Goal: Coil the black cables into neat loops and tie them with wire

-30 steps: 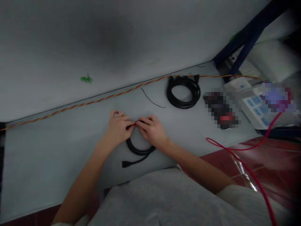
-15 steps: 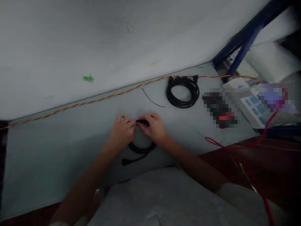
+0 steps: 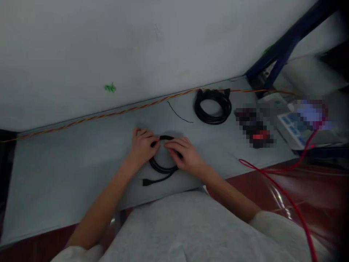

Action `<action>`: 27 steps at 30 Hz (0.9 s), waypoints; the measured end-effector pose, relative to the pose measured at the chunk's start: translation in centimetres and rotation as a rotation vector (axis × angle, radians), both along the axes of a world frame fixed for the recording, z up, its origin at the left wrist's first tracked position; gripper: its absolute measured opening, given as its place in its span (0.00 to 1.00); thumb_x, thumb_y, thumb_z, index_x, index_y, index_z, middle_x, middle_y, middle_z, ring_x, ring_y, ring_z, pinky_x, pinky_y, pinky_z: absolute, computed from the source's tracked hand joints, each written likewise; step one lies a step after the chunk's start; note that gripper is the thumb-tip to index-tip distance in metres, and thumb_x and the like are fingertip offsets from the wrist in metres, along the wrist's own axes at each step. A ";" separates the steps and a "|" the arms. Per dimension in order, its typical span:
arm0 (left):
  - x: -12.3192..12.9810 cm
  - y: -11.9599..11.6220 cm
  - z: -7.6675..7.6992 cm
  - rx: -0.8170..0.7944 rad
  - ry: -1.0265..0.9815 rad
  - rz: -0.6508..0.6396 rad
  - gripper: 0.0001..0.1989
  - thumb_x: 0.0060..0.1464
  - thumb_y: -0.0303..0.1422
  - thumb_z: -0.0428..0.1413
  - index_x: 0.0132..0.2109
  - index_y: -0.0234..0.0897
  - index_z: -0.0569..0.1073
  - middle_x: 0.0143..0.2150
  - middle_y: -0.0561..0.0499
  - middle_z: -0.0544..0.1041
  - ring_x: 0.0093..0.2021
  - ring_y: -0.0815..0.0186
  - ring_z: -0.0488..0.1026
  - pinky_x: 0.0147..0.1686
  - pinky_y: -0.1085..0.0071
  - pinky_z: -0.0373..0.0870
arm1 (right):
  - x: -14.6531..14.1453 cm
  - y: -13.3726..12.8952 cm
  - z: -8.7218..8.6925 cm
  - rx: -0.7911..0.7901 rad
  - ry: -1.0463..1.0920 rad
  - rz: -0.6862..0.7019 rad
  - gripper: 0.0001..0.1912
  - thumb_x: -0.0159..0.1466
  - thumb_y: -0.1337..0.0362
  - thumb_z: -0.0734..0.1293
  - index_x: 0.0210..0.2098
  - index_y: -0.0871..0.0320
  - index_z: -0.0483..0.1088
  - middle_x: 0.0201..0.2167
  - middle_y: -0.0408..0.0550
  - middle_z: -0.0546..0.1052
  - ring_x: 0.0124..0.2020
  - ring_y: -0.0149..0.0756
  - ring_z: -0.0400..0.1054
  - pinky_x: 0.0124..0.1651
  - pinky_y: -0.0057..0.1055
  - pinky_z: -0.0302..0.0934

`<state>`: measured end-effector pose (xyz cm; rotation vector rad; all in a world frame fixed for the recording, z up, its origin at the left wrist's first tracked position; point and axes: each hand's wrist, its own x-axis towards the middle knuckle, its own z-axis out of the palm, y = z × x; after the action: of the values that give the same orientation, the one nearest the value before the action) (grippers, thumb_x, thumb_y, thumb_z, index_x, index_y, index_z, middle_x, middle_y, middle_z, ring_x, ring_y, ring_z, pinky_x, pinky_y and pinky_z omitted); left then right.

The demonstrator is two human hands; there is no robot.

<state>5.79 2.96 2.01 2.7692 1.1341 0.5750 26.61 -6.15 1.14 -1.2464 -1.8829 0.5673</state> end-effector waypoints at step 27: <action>5.0 -11.1 0.5 -0.282 0.063 0.020 0.13 0.64 0.35 0.60 0.52 0.34 0.77 0.47 0.40 0.78 0.48 0.51 0.73 0.51 0.51 0.71 | 5.2 -4.3 -0.7 -0.044 -0.254 0.059 0.22 0.73 0.69 0.63 0.65 0.50 0.70 0.44 0.52 0.80 0.44 0.46 0.72 0.49 0.48 0.66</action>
<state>10.83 -8.10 2.55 2.5528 1.1561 0.3031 31.83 -10.46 0.46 -1.3467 -2.1335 0.5021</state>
